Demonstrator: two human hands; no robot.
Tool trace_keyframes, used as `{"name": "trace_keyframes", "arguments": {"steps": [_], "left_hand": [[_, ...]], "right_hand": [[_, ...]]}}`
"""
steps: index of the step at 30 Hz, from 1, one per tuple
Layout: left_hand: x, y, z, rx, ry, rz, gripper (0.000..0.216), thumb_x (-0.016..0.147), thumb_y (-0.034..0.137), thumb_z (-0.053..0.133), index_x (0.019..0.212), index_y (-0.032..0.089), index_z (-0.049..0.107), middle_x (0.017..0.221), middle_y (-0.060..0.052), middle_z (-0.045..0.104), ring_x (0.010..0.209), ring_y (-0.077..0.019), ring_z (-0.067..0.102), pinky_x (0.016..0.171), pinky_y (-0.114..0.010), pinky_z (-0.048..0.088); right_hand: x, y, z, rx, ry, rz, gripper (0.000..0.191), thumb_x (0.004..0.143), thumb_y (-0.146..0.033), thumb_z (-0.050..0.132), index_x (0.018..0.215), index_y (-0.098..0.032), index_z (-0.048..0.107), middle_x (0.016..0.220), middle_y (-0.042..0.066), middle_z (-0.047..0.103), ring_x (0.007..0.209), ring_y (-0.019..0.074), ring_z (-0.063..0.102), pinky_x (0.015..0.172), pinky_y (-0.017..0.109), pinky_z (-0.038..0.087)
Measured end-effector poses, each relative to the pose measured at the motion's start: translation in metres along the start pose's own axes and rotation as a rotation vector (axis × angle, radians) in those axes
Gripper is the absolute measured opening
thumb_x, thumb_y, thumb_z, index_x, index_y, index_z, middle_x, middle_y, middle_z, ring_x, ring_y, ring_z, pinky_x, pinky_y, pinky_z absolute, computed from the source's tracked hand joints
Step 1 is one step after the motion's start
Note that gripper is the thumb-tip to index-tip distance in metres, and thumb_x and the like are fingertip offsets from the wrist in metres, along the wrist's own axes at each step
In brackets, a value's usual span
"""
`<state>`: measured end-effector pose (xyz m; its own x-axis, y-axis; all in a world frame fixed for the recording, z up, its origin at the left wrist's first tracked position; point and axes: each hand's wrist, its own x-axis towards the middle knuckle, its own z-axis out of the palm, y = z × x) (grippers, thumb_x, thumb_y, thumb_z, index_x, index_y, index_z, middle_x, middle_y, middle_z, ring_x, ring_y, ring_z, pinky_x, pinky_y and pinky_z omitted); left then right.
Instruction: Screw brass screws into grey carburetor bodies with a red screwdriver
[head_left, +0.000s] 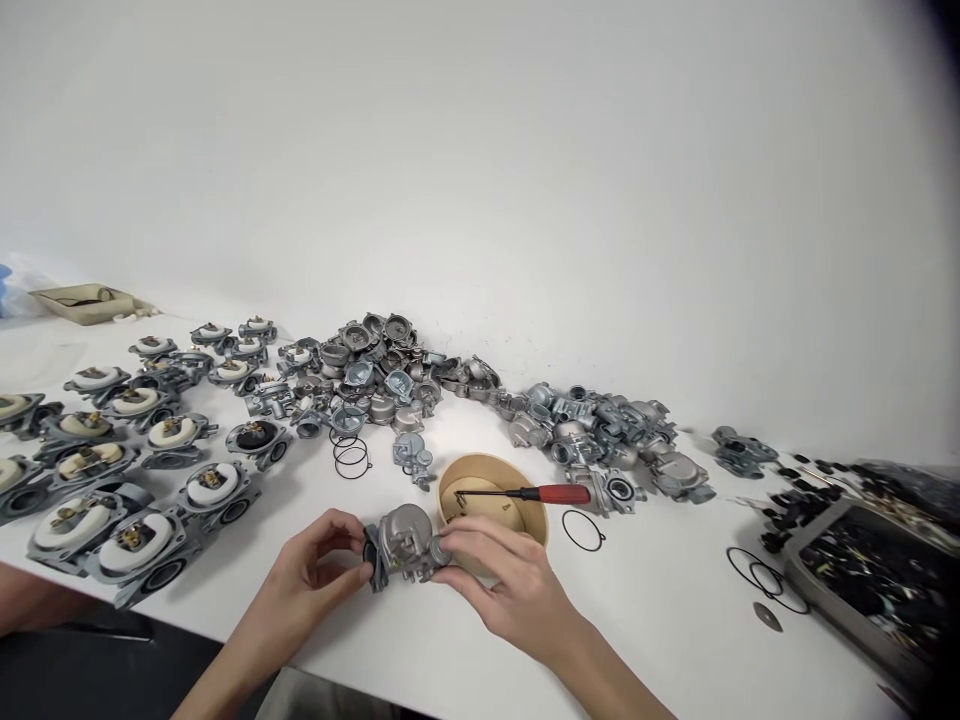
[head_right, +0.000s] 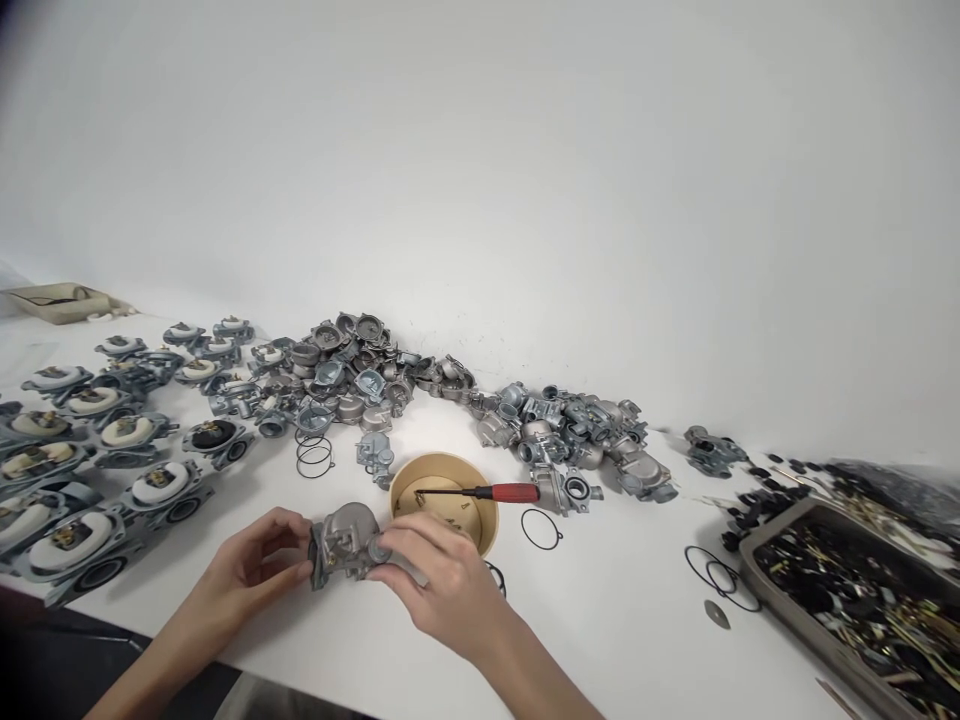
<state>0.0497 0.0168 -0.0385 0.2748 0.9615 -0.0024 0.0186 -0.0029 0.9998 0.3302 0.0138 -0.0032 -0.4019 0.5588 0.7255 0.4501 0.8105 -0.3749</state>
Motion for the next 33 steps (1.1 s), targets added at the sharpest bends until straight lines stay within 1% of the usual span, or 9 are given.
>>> {"name": "trace_keyframes", "arguments": {"steps": [4,7,11,15,19,23,26,30,33], "left_hand": [[-0.0013,0.0022,-0.0028,-0.071,-0.003,0.013,0.031,0.099,0.045,0.082,0.119,0.024,0.068,0.106,-0.005,0.064,0.104,-0.0228,0.061,0.083,-0.030,0.052],[-0.0025,0.0048,-0.0037,-0.078,-0.036,0.004,0.033,0.101,0.048,0.079,0.121,0.024,0.067,0.109,-0.006,0.063,0.105,-0.0233,0.061,0.084,-0.030,0.051],[-0.0030,0.0057,-0.0058,-0.106,-0.062,0.023,0.033,0.103,0.049,0.077,0.122,0.024,0.067,0.108,-0.007,0.065,0.105,-0.0241,0.061,0.085,-0.030,0.051],[-0.0026,0.0041,-0.0071,-0.103,-0.101,0.033,0.031,0.103,0.046,0.077,0.124,0.025,0.068,0.113,-0.008,0.065,0.108,-0.0254,0.061,0.085,-0.032,0.052],[-0.0024,0.0026,-0.0062,-0.095,-0.097,0.019,0.029,0.102,0.043,0.079,0.123,0.026,0.068,0.115,-0.008,0.065,0.111,-0.0260,0.061,0.087,-0.032,0.053],[-0.0022,0.0030,-0.0049,-0.094,-0.064,0.001,0.030,0.099,0.043,0.083,0.118,0.024,0.071,0.109,-0.006,0.066,0.104,-0.0240,0.064,0.085,-0.031,0.054],[-0.0028,0.0042,-0.0029,-0.087,-0.064,-0.016,0.035,0.095,0.042,0.087,0.122,0.025,0.072,0.113,-0.006,0.068,0.105,-0.0241,0.067,0.089,-0.032,0.056],[-0.0046,0.0025,0.0010,0.015,-0.080,-0.019,0.054,0.088,0.038,0.093,0.135,0.025,0.070,0.122,-0.009,0.073,0.112,-0.0281,0.069,0.098,-0.037,0.058],[-0.0048,-0.0026,0.0025,0.073,-0.060,-0.034,0.062,0.088,0.039,0.092,0.143,0.024,0.068,0.126,-0.011,0.075,0.113,-0.0307,0.071,0.101,-0.042,0.059]], "right_hand": [[-0.0012,0.0009,0.0009,-0.039,-0.049,-0.019,0.020,0.104,-0.032,0.076,0.120,-0.021,0.071,0.104,0.007,0.081,0.092,0.0238,0.074,0.087,0.041,0.063],[0.0006,-0.0005,-0.0008,-0.036,-0.072,-0.060,0.024,0.102,-0.033,0.077,0.122,-0.021,0.071,0.103,0.007,0.081,0.090,0.0236,0.074,0.089,0.043,0.061],[0.0040,-0.0030,-0.0040,-0.030,-0.111,-0.101,0.017,0.101,-0.027,0.076,0.115,-0.021,0.070,0.100,0.007,0.080,0.086,0.0221,0.074,0.087,0.043,0.060],[0.0042,-0.0028,-0.0058,-0.037,-0.125,-0.096,0.013,0.100,-0.025,0.075,0.111,-0.021,0.070,0.098,0.007,0.079,0.086,0.0224,0.073,0.088,0.044,0.060],[0.0031,-0.0014,-0.0069,-0.043,-0.120,-0.086,0.015,0.099,-0.024,0.075,0.113,-0.021,0.070,0.100,0.008,0.079,0.086,0.0239,0.073,0.087,0.045,0.060],[0.0030,-0.0011,-0.0067,-0.018,-0.106,-0.098,0.016,0.098,-0.023,0.076,0.112,-0.021,0.071,0.100,0.009,0.079,0.086,0.0240,0.074,0.084,0.044,0.060],[0.0036,-0.0021,-0.0060,-0.003,-0.060,-0.110,0.015,0.099,-0.025,0.078,0.112,-0.021,0.071,0.098,0.008,0.080,0.084,0.0231,0.074,0.081,0.042,0.060],[0.0061,-0.0041,-0.0058,-0.014,-0.018,-0.086,0.009,0.103,-0.028,0.076,0.108,-0.021,0.072,0.096,0.007,0.081,0.082,0.0211,0.074,0.078,0.039,0.060],[0.0078,-0.0043,-0.0058,-0.011,0.009,-0.077,0.008,0.104,-0.029,0.075,0.106,-0.022,0.074,0.095,0.006,0.082,0.080,0.0202,0.075,0.076,0.037,0.060]]}}
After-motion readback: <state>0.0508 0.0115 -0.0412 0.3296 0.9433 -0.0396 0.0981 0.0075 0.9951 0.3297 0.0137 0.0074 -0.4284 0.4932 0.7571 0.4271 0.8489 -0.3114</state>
